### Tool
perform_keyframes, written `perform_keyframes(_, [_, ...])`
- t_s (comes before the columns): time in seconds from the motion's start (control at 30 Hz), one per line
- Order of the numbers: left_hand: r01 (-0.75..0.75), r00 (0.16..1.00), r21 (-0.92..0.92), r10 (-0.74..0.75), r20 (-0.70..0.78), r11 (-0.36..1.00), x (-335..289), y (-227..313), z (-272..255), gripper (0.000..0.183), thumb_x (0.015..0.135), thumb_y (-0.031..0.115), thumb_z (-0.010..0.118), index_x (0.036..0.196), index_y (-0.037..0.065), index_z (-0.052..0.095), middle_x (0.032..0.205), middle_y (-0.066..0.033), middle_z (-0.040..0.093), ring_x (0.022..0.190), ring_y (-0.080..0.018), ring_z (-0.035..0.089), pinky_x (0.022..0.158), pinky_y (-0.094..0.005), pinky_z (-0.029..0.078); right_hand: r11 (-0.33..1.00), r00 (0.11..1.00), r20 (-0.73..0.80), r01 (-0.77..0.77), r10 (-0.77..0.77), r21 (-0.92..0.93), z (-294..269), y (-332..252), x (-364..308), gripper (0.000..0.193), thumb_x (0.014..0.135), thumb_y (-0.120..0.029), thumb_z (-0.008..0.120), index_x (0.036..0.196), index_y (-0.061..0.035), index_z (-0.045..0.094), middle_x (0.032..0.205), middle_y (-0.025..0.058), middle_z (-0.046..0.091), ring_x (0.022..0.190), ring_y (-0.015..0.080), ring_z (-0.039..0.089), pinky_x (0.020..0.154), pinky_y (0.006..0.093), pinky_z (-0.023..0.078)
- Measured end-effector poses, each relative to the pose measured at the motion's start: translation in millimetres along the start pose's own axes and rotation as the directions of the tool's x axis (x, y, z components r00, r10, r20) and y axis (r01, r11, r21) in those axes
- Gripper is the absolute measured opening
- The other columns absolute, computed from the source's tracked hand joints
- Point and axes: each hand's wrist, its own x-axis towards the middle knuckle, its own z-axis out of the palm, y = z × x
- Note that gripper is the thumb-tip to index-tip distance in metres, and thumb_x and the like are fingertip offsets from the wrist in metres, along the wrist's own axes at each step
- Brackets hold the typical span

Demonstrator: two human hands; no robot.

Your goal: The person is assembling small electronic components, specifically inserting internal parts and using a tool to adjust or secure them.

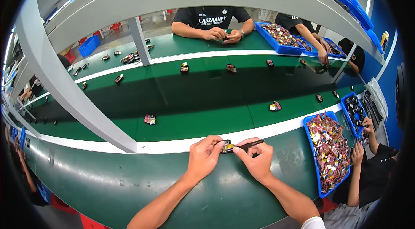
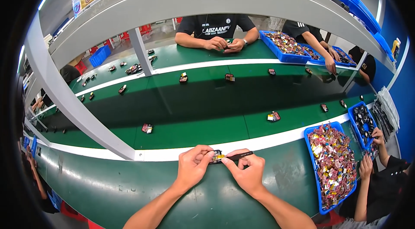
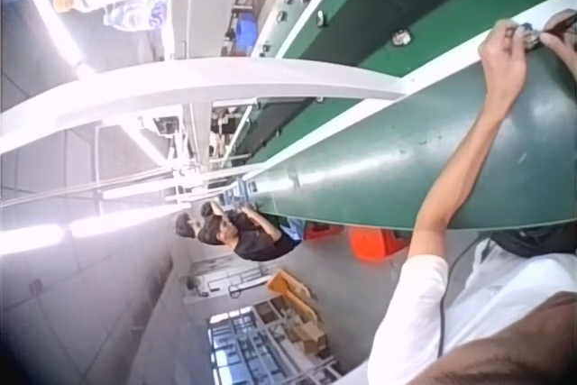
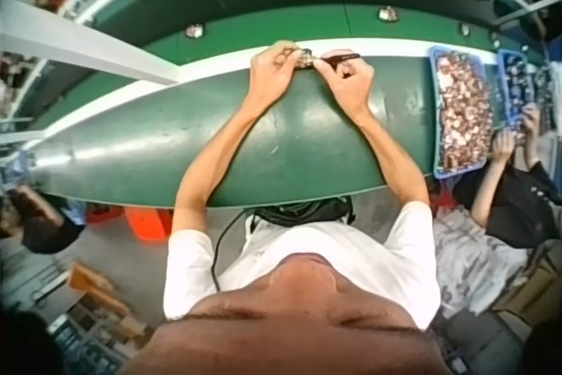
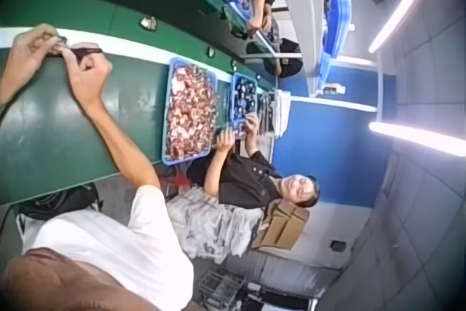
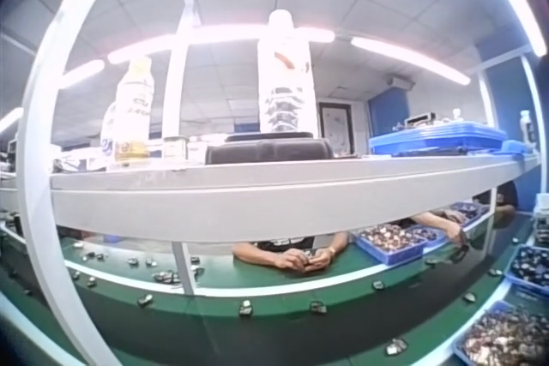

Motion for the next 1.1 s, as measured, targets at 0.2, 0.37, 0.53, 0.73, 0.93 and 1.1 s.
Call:
perform_keyframes(0.2, [0.014,0.997,-0.02,-0.012,0.072,1.0,-2,-2,0,0.009,0.093,0.0,0.066,0.1,-0.005,0.068,0.076,-0.0076,0.071,0.069,-0.0073,0.066,0.062,-0.0229,0.053,0.987,0.994,0.037,-0.108,0.104,0.116,0,6,0,0.014,0.081,0.001,0.08,0.09,0.0037,0.069,0.077,0.0011,0.069,0.053,-0.0009,0.046,0.047,0.0171,0.032])
perform_keyframes(0.37, [-0.007,0.996,-0.043,0.011,0.093,0.999,-2,5,1,0.012,0.093,0.0,0.066,0.103,-0.006,0.068,0.076,-0.0061,0.07,0.056,-0.0047,0.056,0.05,-0.0212,0.045,0.853,0.942,0.13,-0.337,0.311,0.398,-4,-6,7,0.015,0.082,0.002,0.079,0.093,0.0056,0.069,0.083,0.0042,0.073,0.061,0.0011,0.058,0.047,0.0172,0.035])
perform_keyframes(0.53, [-0.041,0.996,-0.04,0.044,0.081,0.998,-2,4,-1,0.013,0.092,0.0,0.067,0.104,-0.006,0.068,0.074,-0.0059,0.069,0.052,-0.0038,0.052,0.047,-0.0208,0.042,0.849,0.904,0.191,-0.426,0.383,0.313,-7,-10,10,0.01,0.085,-0.003,0.077,0.09,0.0021,0.069,0.08,0.0051,0.073,0.064,0.0019,0.061,0.047,0.0174,0.035])
perform_keyframes(0.73, [-0.139,0.988,0.04,0.136,0.079,0.989,-3,0,-1,0.013,0.091,-0.001,0.067,0.104,-0.006,0.068,0.078,-0.0081,0.07,0.054,-0.0062,0.057,0.05,-0.0221,0.046,0.846,0.892,0.21,-0.448,0.401,0.289,-10,-6,11,0.01,0.086,-0.007,0.077,0.089,-0.0002,0.07,0.079,0.0048,0.074,0.06,0.0006,0.057,0.047,0.0171,0.034])
perform_keyframes(0.93, [-0.259,0.965,0.092,0.253,0.075,0.961,-3,2,3,0.013,0.092,-0.001,0.067,0.103,-0.006,0.068,0.082,-0.0102,0.071,0.056,-0.0085,0.061,0.05,-0.0235,0.048,0.84,0.884,0.199,-0.466,0.424,0.277,-15,-8,12,0.011,0.085,-0.008,0.078,0.09,-0.0006,0.07,0.077,0.0044,0.073,0.058,0.001,0.057,0.047,0.0174,0.034])
perform_keyframes(1.1, [0.095,0.988,-0.117,-0.079,0.134,0.989,-1,5,-6,0.013,0.094,0.001,0.066,0.104,-0.007,0.067,0.083,-0.01,0.07,0.055,-0.0096,0.061,0.046,-0.023,0.046,0.828,0.878,0.224,-0.476,0.424,0.297,-13,-3,12,0.012,0.085,-0.008,0.077,0.09,-0.0005,0.07,0.077,0.0046,0.073,0.059,0.0016,0.058,0.047,0.0173,0.035])
